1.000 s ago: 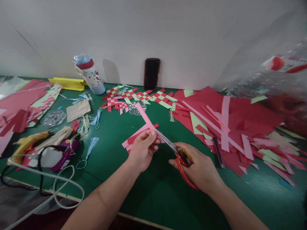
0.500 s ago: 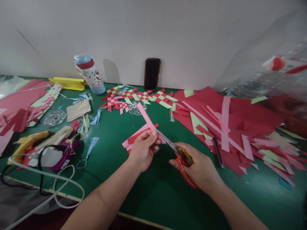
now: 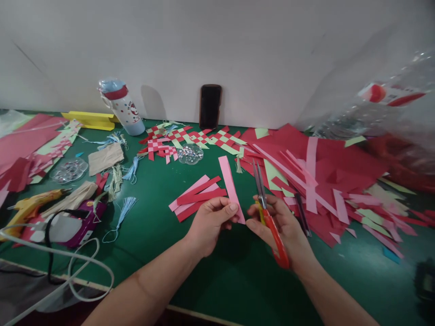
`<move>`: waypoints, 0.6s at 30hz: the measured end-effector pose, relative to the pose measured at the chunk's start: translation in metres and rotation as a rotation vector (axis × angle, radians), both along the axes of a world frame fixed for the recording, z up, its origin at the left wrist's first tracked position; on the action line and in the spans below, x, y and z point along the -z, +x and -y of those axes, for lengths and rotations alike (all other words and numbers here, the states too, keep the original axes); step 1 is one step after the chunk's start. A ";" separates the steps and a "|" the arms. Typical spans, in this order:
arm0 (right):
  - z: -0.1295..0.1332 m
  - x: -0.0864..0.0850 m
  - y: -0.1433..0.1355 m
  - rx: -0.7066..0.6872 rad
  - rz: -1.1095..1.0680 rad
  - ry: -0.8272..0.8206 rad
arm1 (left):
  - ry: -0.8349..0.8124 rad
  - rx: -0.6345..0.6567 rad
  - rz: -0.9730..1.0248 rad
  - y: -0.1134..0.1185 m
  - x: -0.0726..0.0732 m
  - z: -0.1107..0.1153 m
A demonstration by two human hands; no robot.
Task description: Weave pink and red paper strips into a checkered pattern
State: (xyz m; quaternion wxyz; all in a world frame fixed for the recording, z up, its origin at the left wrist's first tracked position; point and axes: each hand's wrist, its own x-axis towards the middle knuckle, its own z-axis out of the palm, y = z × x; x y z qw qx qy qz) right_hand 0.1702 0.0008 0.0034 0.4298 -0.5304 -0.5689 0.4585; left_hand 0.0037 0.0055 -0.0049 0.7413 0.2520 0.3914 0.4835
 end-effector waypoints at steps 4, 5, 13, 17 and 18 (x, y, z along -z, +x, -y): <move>0.005 -0.002 -0.008 0.006 -0.033 -0.023 | -0.023 -0.010 -0.011 0.003 0.001 0.001; 0.006 -0.003 -0.009 0.008 -0.035 -0.032 | -0.024 -0.012 -0.011 0.004 0.001 0.001; 0.007 -0.007 -0.013 0.025 -0.086 -0.168 | -0.012 -0.004 0.003 0.004 0.004 0.001; 0.007 -0.005 -0.013 0.035 -0.101 -0.151 | -0.020 0.016 0.022 0.004 0.000 0.002; 0.007 -0.004 -0.013 0.031 -0.095 -0.142 | -0.018 0.026 0.025 0.004 -0.001 0.002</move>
